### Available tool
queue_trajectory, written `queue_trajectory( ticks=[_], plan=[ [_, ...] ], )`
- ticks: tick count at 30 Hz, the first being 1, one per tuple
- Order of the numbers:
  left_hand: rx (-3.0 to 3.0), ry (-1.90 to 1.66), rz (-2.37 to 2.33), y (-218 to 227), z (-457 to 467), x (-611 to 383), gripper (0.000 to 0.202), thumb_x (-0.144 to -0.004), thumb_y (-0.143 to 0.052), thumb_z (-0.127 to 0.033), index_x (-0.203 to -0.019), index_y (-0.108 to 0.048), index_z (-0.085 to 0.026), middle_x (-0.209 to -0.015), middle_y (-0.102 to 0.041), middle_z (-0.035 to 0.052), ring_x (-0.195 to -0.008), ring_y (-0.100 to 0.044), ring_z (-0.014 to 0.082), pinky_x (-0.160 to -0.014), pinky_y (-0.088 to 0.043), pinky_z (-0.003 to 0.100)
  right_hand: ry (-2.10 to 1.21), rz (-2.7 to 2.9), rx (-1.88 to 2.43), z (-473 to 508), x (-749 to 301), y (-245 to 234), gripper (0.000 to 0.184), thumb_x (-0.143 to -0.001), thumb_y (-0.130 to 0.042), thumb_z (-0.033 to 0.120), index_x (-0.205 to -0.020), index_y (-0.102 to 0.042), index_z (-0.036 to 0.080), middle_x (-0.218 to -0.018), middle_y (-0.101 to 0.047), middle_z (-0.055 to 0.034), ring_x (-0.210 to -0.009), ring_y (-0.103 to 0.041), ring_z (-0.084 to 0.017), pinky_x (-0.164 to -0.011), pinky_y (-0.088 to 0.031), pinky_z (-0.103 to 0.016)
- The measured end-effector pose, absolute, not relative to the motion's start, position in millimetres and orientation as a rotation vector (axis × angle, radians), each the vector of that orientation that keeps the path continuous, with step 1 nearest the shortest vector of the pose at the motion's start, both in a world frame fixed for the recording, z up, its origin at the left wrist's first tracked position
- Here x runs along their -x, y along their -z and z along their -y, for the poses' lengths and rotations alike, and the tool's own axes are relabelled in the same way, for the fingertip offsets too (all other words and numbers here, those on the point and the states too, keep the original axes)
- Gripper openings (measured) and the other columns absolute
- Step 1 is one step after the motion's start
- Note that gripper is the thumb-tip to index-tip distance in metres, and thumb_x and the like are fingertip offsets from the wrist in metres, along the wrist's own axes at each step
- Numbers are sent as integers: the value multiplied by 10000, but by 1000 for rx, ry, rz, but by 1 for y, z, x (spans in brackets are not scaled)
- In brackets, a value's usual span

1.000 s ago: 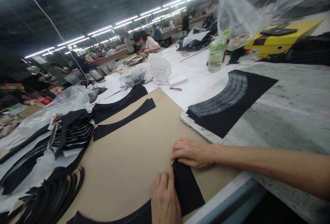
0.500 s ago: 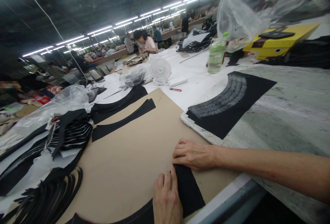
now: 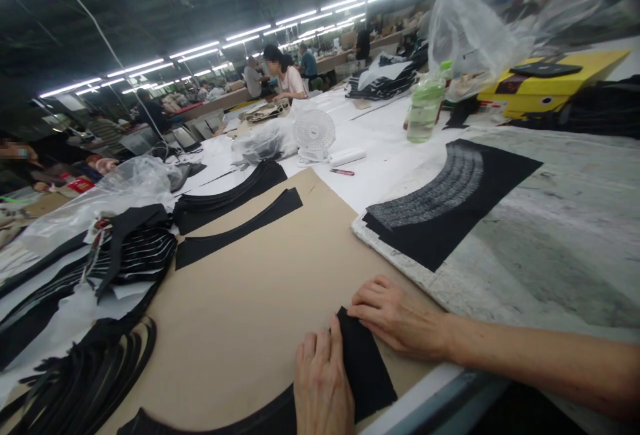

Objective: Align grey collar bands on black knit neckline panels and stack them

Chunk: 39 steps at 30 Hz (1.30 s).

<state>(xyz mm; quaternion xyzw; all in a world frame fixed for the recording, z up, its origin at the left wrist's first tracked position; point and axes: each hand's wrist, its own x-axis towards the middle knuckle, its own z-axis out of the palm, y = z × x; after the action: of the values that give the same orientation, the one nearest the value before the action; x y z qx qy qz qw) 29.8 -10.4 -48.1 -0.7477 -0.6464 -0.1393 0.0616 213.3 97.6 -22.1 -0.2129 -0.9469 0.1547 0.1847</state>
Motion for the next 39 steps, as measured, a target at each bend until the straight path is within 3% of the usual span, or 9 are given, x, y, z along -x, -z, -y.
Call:
queue_trajectory(
  ticks=[32,36,39],
  plan=[
    [2225,139,1790,43,-2,-39,605,-728,-523,-12,-1319,-517,-143,-933,-596,56,-827,-474,222,-744,-382,384,-190,2654,539,-93,-213,38,305,-899,-427,95,-1159,-583,129,-916,-611,-79,-872,-512,-192,-866,-354,-389],
    [2278,189,1856,37,-3,-34,607,-773,-445,20,-1344,-490,-180,-961,-608,57,-828,-515,225,-733,-409,382,-188,2640,530,-94,-213,37,307,-901,-409,83,-1146,-590,119,-914,-613,-83,-874,-512,-195,-855,-359,-390],
    [2286,472,2048,34,1,-19,521,-885,-372,-25,-1373,-436,-200,-933,-602,48,-829,-545,194,-744,-444,341,-209,2633,533,-94,-213,36,300,-905,-407,89,-1137,-595,126,-926,-616,-88,-880,-513,-193,-856,-360,-388]
  ],
)
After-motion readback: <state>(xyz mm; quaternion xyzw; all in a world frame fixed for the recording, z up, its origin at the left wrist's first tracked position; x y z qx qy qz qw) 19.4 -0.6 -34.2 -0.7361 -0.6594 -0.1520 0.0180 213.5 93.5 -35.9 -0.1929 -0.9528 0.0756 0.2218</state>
